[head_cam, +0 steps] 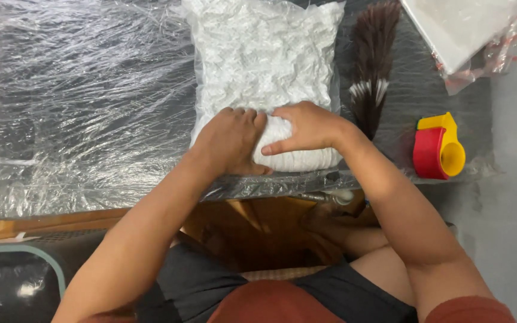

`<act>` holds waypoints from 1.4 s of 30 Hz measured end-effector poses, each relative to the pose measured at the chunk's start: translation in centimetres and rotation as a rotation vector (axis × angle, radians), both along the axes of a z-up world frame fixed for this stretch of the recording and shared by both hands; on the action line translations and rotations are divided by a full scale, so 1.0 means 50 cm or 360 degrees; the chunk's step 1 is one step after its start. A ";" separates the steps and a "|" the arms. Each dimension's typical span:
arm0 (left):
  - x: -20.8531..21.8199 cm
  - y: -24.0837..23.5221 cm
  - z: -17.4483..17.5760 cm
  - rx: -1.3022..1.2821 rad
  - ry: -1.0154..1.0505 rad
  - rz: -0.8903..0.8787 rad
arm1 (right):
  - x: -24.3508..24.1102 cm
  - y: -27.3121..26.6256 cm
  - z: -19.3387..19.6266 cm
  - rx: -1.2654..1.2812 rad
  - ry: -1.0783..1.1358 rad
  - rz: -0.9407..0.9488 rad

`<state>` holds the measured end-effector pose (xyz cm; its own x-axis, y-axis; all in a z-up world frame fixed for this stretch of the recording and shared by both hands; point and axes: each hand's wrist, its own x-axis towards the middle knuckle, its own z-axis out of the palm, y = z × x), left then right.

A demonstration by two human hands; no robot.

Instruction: The person places a white item into a plastic bag, inserts a vacuum hose into the bag's opening, and seals the bag using a tape dispenser. The person then presses down on the bag to remove air and smooths the surface.

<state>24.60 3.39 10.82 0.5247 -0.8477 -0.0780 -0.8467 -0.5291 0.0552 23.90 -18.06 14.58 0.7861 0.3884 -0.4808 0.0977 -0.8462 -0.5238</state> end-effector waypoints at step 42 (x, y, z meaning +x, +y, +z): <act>0.049 0.015 0.112 -0.0259 0.0112 0.0216 | -0.011 -0.036 -0.032 0.0138 -0.1010 0.0189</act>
<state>27.07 4.16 16.43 0.6328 -0.7742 0.0138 -0.7595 -0.6172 0.2054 23.36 -19.85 12.97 0.8563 0.5068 0.0997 0.5010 -0.7678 -0.3993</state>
